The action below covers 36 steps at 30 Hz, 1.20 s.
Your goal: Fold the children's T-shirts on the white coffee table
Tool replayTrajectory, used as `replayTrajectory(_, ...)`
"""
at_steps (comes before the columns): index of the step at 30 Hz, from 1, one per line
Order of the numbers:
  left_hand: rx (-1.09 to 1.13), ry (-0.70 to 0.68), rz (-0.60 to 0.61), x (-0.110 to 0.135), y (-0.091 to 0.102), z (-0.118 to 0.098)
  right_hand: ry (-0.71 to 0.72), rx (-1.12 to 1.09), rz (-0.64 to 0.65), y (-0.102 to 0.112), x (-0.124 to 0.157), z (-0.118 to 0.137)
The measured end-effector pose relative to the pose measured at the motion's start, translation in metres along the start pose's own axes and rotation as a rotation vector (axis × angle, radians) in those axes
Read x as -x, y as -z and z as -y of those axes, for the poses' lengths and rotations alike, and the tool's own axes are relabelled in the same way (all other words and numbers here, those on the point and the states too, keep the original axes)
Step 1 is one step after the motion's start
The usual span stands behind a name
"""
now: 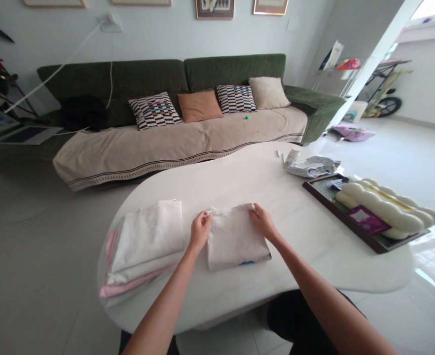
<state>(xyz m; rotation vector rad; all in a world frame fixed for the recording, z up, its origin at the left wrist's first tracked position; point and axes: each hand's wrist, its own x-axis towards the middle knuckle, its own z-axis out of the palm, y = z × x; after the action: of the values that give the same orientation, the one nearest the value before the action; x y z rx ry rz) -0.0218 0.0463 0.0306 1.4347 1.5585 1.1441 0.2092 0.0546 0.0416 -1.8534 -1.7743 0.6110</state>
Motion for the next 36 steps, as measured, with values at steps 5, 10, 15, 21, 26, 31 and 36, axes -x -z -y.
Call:
replayTrajectory(5,-0.264,0.014,-0.071,-0.023,-0.006,-0.003,-0.049,0.071,-0.041,-0.002,-0.021,0.005)
replayTrajectory(10,-0.377,-0.042,-0.2,-0.011,-0.015,-0.003,-0.09,0.147,-0.145,-0.015,-0.01,0.016)
replayTrajectory(15,-0.622,-0.519,0.001,0.016,-0.029,-0.008,0.272,0.353,-0.205,-0.032,0.017,0.026)
replayTrajectory(21,-0.842,-0.476,0.105,0.032,-0.037,0.007,0.254,0.487,-0.002,-0.053,0.032,0.012)
replayTrajectory(26,-0.897,-0.345,0.03,0.034,-0.038,0.009,0.165,0.502,-0.015,-0.054,0.029,0.009)
replayTrajectory(31,-0.947,-0.284,-0.016,0.034,-0.04,0.013,0.144,0.501,-0.003,-0.057,0.028,0.007)
replayTrajectory(36,-0.972,-0.282,-0.026,0.033,-0.041,0.014,0.123,0.511,0.023,-0.054,0.026,0.01)
